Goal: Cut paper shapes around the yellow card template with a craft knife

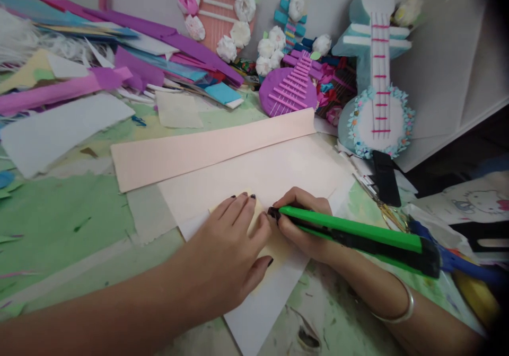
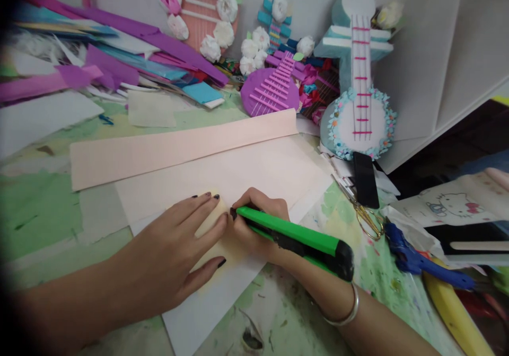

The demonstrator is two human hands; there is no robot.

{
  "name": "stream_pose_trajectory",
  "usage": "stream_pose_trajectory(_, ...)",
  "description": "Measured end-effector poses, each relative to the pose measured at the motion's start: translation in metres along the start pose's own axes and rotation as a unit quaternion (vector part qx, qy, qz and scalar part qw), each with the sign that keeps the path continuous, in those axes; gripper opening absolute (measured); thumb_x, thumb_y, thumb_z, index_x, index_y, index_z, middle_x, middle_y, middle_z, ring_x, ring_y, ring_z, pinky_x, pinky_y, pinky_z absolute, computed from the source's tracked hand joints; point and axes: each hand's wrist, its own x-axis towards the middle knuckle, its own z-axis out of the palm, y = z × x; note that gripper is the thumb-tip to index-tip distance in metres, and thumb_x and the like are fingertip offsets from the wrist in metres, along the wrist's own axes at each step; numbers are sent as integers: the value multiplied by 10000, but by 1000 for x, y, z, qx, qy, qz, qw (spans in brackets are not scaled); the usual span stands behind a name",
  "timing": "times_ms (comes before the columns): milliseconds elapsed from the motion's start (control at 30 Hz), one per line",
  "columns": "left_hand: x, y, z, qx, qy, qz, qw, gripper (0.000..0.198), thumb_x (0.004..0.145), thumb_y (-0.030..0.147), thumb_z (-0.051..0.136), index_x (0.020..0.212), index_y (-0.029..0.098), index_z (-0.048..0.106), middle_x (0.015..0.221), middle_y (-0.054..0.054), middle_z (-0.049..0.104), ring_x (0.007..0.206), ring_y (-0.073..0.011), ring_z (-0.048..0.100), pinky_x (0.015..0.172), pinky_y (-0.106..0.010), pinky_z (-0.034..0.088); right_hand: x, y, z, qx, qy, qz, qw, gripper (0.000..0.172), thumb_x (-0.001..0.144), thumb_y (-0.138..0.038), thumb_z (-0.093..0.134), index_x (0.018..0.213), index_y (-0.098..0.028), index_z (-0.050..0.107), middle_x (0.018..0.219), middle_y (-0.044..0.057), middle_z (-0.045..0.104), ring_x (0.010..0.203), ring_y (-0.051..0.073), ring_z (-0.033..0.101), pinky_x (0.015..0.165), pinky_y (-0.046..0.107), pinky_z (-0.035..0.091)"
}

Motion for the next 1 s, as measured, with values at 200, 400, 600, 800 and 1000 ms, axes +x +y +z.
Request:
stream_pose_trajectory(200, -2, 0, 1, 2, 18, 2, 1000, 453, 927, 380, 435, 1207, 58, 587, 1296, -286, 550, 1254, -410, 495, 1009, -551, 430, -4, 2, -1, -10, 19, 0, 1000, 87, 689, -150, 539, 716, -190, 611, 547, -15, 648, 419, 78, 501, 417, 195, 383)
stream_pose_trajectory(400, 0, -1, 0, -1, 19, 6, 1000, 446, 935, 373, 420, 1203, 55, 581, 1282, -297, 554, 1246, -415, 502, 999, -559, 435, -5, 1, -3, -16, -6, -5, 1000, 91, 703, -153, 546, 742, -182, 622, 565, -7, 660, 428, 79, 511, 423, 194, 397)
stream_pose_trajectory(600, 0, 0, 0, -1, 19, 12, 1000, 404, 934, 364, 443, 1196, 93, 588, 1290, -298, 546, 1255, -425, 493, 994, -567, 434, -7, 3, -3, -21, 6, -13, 1000, 83, 703, -158, 541, 730, -181, 616, 572, -4, 672, 435, 82, 535, 428, 186, 413)
stream_pose_trajectory(800, 0, 1, 0, 7, 26, 12, 1000, 392, 930, 367, 452, 1165, 90, 600, 1273, -300, 560, 1249, -421, 504, 992, -562, 442, -8, 2, -2, -29, 15, -18, 999, 73, 697, -161, 540, 716, -176, 608, 574, 7, 682, 429, 87, 545, 422, 184, 416)
stream_pose_trajectory(1000, 2, 0, -1, 12, 19, 17, 1000, 407, 933, 369, 443, 1172, 82, 606, 1276, -293, 566, 1246, -415, 512, 992, -562, 450, -10, 7, -4, -37, -3, -39, 999, 75, 716, -142, 554, 756, -176, 608, 608, -1, 689, 440, 76, 538, 429, 175, 409)
